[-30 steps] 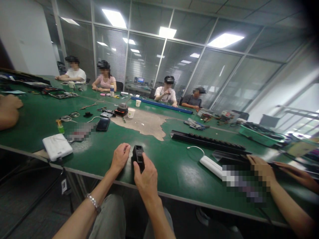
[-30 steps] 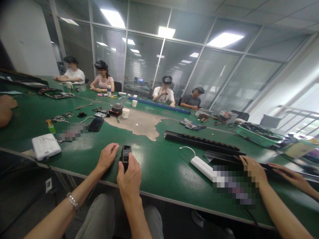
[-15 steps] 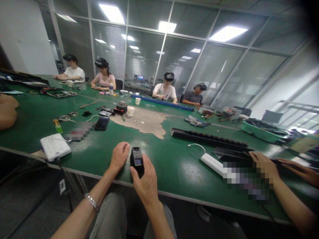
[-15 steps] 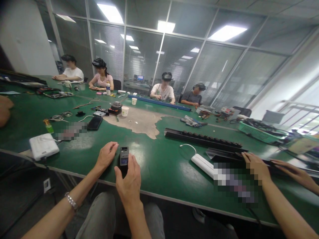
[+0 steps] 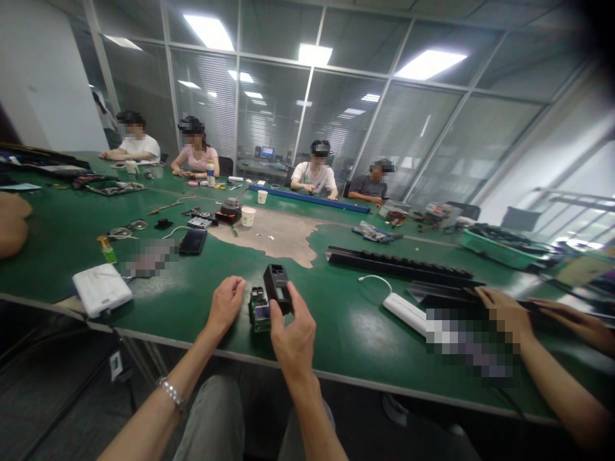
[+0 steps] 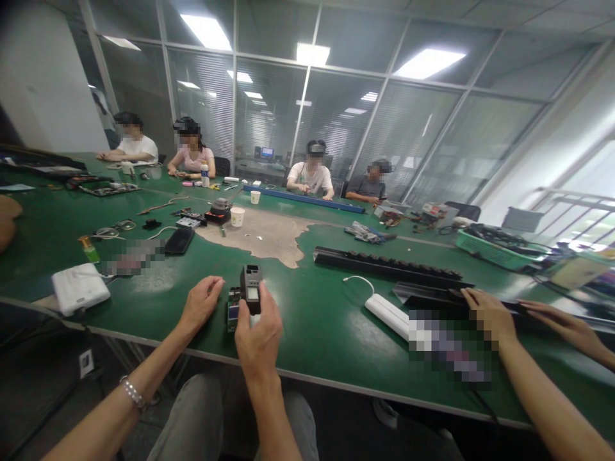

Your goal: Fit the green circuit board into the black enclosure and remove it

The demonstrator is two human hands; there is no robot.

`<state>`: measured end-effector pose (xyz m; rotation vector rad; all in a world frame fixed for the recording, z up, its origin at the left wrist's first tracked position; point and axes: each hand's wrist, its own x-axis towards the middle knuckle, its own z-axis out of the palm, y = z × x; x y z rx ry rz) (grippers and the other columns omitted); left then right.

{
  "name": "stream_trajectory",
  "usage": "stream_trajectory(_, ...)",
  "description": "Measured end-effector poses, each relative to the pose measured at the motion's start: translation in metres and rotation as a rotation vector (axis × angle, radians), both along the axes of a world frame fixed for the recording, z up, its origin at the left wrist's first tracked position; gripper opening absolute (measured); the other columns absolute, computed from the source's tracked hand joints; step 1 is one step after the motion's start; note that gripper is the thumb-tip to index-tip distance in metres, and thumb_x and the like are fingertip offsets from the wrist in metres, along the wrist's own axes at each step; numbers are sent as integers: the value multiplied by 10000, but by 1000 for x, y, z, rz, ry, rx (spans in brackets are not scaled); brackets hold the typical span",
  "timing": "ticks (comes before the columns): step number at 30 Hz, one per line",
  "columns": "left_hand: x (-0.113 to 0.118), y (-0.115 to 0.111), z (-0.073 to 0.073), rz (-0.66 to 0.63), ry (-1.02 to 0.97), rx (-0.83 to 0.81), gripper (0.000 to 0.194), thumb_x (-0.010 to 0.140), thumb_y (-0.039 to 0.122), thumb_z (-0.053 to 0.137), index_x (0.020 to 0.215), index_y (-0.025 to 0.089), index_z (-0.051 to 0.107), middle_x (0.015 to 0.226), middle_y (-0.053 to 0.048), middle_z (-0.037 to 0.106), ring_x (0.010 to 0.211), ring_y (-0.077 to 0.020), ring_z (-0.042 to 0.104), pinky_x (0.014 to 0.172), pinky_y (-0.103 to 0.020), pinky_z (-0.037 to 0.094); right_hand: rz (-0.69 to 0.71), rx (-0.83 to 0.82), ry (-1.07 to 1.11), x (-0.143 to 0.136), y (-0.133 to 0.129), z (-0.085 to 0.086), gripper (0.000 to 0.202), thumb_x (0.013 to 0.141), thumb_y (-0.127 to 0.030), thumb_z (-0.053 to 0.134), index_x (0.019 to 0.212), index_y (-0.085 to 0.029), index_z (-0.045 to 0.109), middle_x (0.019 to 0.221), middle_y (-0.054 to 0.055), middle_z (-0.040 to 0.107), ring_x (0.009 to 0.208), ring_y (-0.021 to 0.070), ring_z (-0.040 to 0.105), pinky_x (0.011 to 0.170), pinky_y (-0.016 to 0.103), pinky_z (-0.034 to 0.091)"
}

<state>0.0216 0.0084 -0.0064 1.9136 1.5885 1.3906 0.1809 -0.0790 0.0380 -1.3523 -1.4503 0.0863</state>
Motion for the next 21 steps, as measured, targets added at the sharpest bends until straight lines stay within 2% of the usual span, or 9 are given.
stream_trajectory(5,1,1,-1,20,13,7,305,907,390,408,911,202,648,881,-43,665,825,-175,604,780,-291,451,-26,-76,-6,24,3,-25,456,870,-318,535,1281,-120,550,1245,153,609,1153,263,573,1005,424,434)
stream_trajectory(9,1,0,-1,15,16,4,307,906,386,405,915,200,650,881,-44,667,819,-175,604,775,-290,452,-15,-101,-17,27,6,-41,458,876,-316,526,1289,-117,541,1251,156,605,1161,261,568,1010,426,431)
stream_trajectory(13,1,0,-1,11,19,-1,308,909,389,406,935,203,649,896,-44,667,828,-174,604,784,-291,453,2,-103,-62,26,6,-47,474,875,-298,521,1313,-116,514,1293,162,571,1201,267,533,1029,445,412)
stream_trajectory(18,2,0,-1,18,26,1,310,909,390,404,930,203,651,899,-46,667,825,-174,603,780,-290,453,-10,-67,-156,28,3,-52,587,854,-293,538,1394,-103,409,1436,185,412,1324,304,385,1069,513,345)
stream_trajectory(21,3,1,-1,22,24,-2,312,909,394,404,930,205,651,894,-44,668,816,-172,605,776,-289,455,1,-76,-160,29,2,-52,573,871,-275,514,1405,-108,390,1439,177,410,1332,294,375,1074,509,342)
